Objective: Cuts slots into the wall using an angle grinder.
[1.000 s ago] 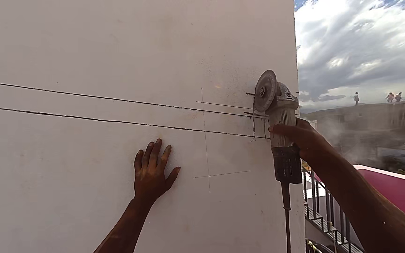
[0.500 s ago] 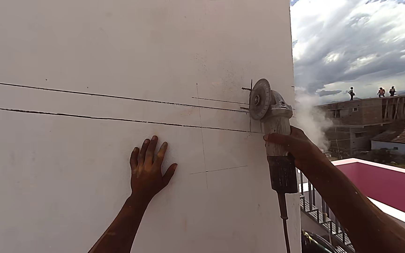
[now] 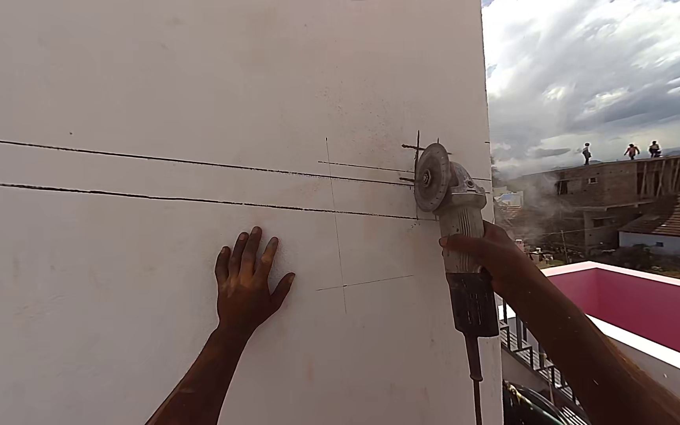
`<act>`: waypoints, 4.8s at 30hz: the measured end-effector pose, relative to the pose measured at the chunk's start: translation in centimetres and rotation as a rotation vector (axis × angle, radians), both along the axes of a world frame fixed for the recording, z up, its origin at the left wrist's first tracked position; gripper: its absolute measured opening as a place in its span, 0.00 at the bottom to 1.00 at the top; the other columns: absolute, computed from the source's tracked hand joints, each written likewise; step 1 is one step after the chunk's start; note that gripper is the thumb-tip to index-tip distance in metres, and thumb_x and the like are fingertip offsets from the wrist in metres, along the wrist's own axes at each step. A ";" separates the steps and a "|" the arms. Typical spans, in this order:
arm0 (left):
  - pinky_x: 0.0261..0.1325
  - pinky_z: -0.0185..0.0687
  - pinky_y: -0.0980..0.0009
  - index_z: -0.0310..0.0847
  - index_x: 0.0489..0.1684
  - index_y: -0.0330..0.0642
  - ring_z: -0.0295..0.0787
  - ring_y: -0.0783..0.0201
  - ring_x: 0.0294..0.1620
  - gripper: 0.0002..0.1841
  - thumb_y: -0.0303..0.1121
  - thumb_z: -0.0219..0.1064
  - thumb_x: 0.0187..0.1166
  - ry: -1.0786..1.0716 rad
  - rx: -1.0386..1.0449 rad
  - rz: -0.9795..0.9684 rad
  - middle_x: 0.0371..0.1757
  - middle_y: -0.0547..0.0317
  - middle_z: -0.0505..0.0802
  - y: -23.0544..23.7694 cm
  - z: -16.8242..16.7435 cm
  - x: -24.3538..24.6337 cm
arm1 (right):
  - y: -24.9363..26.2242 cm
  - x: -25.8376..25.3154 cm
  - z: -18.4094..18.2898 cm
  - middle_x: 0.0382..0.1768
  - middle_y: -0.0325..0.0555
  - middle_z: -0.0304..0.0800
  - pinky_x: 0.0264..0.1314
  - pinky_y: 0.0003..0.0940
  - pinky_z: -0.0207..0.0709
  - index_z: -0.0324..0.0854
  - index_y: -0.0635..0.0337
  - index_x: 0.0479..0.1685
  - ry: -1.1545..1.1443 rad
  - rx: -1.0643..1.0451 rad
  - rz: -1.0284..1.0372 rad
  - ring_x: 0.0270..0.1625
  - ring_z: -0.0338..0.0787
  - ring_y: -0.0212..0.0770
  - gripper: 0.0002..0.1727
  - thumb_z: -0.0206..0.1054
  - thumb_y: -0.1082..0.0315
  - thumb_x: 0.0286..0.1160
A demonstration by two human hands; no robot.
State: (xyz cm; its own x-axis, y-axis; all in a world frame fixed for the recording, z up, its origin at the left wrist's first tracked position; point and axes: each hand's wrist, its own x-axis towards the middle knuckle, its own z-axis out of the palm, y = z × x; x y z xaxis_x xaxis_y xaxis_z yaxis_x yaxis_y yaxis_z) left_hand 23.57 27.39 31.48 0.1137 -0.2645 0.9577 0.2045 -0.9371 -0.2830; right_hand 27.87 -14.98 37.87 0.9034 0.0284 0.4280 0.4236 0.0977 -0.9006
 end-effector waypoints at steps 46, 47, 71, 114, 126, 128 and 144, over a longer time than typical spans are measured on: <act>0.90 0.44 0.40 0.69 0.87 0.48 0.57 0.44 0.93 0.42 0.67 0.49 0.79 -0.032 0.012 0.009 0.91 0.44 0.68 0.3 0.0 0.2 | -2.8 1.6 -0.4 0.36 0.52 0.90 0.33 0.40 0.88 0.78 0.61 0.56 -0.037 0.079 -0.003 0.32 0.92 0.44 0.23 0.79 0.72 0.59; 0.90 0.44 0.40 0.69 0.87 0.48 0.57 0.44 0.93 0.42 0.67 0.49 0.78 -0.029 0.009 0.008 0.91 0.44 0.68 0.3 -0.1 0.2 | -2.8 1.5 -0.5 0.36 0.52 0.90 0.33 0.39 0.88 0.78 0.60 0.57 -0.033 0.075 -0.004 0.32 0.92 0.44 0.23 0.79 0.72 0.60; 0.89 0.45 0.38 0.71 0.86 0.47 0.58 0.41 0.92 0.42 0.67 0.47 0.79 -0.024 0.009 -0.001 0.90 0.42 0.69 0.4 0.0 0.1 | -4.7 2.1 -0.7 0.40 0.53 0.91 0.37 0.42 0.89 0.79 0.59 0.61 -0.033 0.063 -0.036 0.36 0.93 0.47 0.27 0.80 0.72 0.59; 0.90 0.43 0.40 0.69 0.87 0.47 0.56 0.43 0.93 0.42 0.66 0.50 0.79 -0.016 -0.002 -0.014 0.91 0.44 0.67 0.1 -0.3 0.0 | -5.0 4.3 1.6 0.36 0.52 0.91 0.34 0.42 0.90 0.78 0.59 0.58 -0.032 -0.006 -0.049 0.33 0.93 0.46 0.28 0.81 0.69 0.52; 0.91 0.42 0.40 0.70 0.87 0.47 0.55 0.44 0.94 0.41 0.66 0.50 0.79 -0.002 -0.014 -0.015 0.91 0.45 0.67 -0.1 -0.3 0.0 | -5.3 5.2 3.5 0.36 0.52 0.90 0.35 0.43 0.90 0.76 0.60 0.60 -0.026 -0.022 -0.033 0.33 0.93 0.46 0.30 0.81 0.67 0.52; 0.90 0.43 0.40 0.71 0.86 0.47 0.56 0.43 0.93 0.41 0.65 0.51 0.78 -0.001 -0.015 -0.019 0.91 0.44 0.67 -0.2 -0.3 -0.1 | -5.2 5.1 3.7 0.35 0.51 0.90 0.35 0.42 0.90 0.77 0.59 0.60 -0.027 -0.027 -0.032 0.33 0.93 0.44 0.29 0.80 0.67 0.54; 0.90 0.42 0.38 0.71 0.86 0.44 0.56 0.42 0.93 0.40 0.63 0.51 0.79 0.020 -0.035 -0.052 0.90 0.42 0.68 -0.5 -0.3 -0.2 | -6.3 6.2 3.3 0.41 0.43 0.85 0.45 0.23 0.80 0.80 0.65 0.55 -0.298 -0.482 -0.119 0.40 0.84 0.28 0.11 0.58 0.67 0.89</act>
State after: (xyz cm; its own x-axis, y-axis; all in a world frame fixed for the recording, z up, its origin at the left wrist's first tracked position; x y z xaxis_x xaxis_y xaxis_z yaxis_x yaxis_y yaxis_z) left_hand 23.33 26.91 31.19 0.1193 -0.2370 0.9642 0.1496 -0.9557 -0.2535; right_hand 34.05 -21.31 41.19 0.7549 0.1888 0.6281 0.6485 -0.3579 -0.6718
